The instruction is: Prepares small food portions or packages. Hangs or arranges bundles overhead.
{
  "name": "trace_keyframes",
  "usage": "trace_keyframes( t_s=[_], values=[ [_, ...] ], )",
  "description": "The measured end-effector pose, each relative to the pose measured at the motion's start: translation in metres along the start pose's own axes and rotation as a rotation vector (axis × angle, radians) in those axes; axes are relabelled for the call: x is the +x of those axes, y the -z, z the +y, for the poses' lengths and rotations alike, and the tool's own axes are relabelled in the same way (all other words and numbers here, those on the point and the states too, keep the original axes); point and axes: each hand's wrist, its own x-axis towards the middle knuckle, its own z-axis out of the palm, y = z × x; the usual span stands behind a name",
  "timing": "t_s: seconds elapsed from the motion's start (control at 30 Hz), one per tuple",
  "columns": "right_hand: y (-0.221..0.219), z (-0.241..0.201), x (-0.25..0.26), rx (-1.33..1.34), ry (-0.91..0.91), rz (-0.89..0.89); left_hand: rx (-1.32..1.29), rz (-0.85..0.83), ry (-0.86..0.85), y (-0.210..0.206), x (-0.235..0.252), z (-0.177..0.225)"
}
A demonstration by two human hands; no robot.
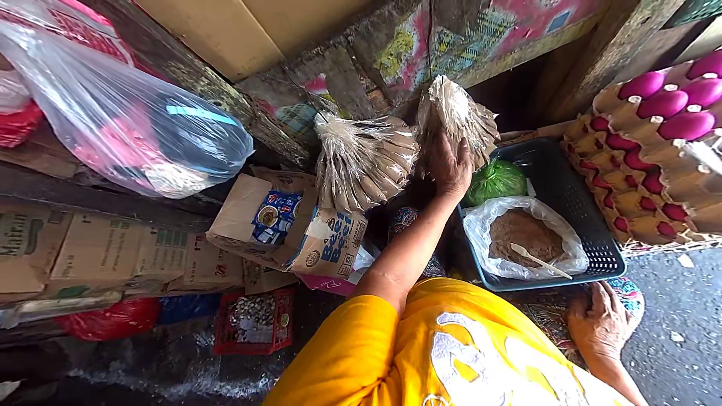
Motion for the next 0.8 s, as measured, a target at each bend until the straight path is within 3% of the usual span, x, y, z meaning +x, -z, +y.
trace_keyframes(
  t_s=[0.2,0.43,0.53,0.67,0.8],
  values=[
    [-0.004,0.003,0.001,-0.013,0.009,0.014,0.018,-0.001,0.024,0.001,0.007,-0.013],
    [-0.003,0.008,0.000,-0.019,0.018,0.054,-0.059,-0.068,-0.103,0.006,-0.005,-0.046],
    [-0.001,0.007,0.001,0.034,0.033,0.083,-0.016,-0.166,-0.083,0.018,-0.025,-0.057],
    [0.016,-0.012,0.016,0.083,0.050,0.153,0.068,-0.310,-0.188,0.035,-0.060,-0.080],
    [0.036,-0.026,0.035,0.043,-0.112,-0.046,0.140,-0.444,-0.107,0.066,-0.100,-0.094]
  ],
)
